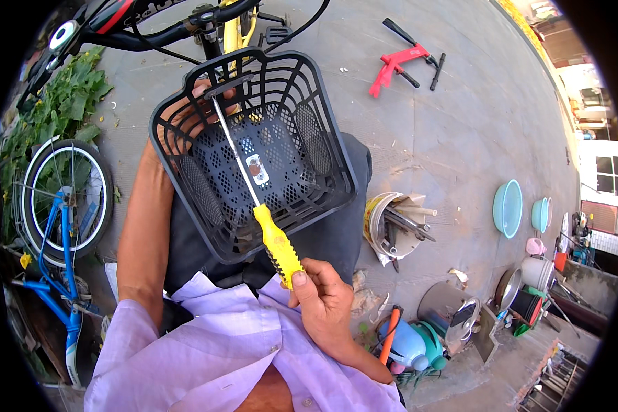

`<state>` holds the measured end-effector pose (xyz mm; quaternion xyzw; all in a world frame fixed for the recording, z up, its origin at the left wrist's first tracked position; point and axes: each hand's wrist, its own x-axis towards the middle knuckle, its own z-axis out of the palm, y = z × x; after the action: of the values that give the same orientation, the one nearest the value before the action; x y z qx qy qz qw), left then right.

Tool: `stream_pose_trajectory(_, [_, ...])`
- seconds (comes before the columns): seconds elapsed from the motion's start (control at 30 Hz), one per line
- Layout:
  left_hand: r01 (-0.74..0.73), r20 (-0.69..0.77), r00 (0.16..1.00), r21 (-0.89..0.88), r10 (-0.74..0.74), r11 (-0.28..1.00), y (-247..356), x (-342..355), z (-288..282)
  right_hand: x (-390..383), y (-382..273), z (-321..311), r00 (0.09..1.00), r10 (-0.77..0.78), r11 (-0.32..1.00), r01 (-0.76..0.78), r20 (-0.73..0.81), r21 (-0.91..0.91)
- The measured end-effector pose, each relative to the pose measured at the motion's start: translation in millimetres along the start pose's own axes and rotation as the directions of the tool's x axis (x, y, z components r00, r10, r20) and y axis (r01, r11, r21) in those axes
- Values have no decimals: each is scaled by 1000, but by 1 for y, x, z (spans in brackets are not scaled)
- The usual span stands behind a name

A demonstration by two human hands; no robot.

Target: The person uses a multi-tool wrench to tighten a bolt on the bicycle handlebar stem. They then switch to a yellow screwdriver to adjust a screw on the front basket attached to the handlebars.

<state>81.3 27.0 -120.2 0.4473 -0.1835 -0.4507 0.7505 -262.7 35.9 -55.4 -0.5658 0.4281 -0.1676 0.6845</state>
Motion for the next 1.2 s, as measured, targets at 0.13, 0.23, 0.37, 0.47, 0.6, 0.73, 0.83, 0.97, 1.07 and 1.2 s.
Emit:
stream_pose_trajectory(0.13, [25, 19, 1000, -15, -24, 1000, 0, 3, -1, -2, 8, 2, 994, -109, 993, 108, -19, -47])
stream_pose_trajectory(0.23, [23, 35, 999, -31, -22, 999, -1, 3, -4, -3, 7, 5, 992, -118, 992, 120, -43, 31])
stream_pose_trajectory(0.37, [11, 21, 1000, -37, -10, 999, -4, 4, -7, -1, -8, -1, 994, 97, 988, -103, 58, 112])
stream_pose_trajectory(0.47, [5, 13, 1000, -22, -5, 1000, -5, 5, -8, 0, -11, -2, 985, 152, 985, -158, 86, 67])
stream_pose_trajectory(0.6, [11, 2, 1000, 2, -11, 1000, -3, 3, -5, -1, 5, 2, 998, -58, 998, 57, -17, -27])
stream_pose_trajectory(0.73, [73, 31, 997, -4, -73, 997, 7, -2, 3, -2, -8, 3, 998, 58, 989, -60, 21, 135])
stream_pose_trajectory(0.83, [73, 18, 997, -22, -72, 997, 6, -2, 1, 1, -11, -7, 963, 227, 961, -246, 146, 129])
stream_pose_trajectory(0.97, [26, 8, 1000, -6, -26, 1000, -1, -1, -2, 1, -8, -4, 980, 166, 985, -169, 106, 20])
stream_pose_trajectory(1.07, [-3, 6, 1000, -7, 3, 1000, -2, 1, -4, -2, -1, 5, 999, 41, 999, -41, 9, -25])
stream_pose_trajectory(1.2, [-25, 5, 1000, -1, 25, 1000, -7, 4, -5, -1, -1, -3, 995, 75, 981, -85, 65, 174])
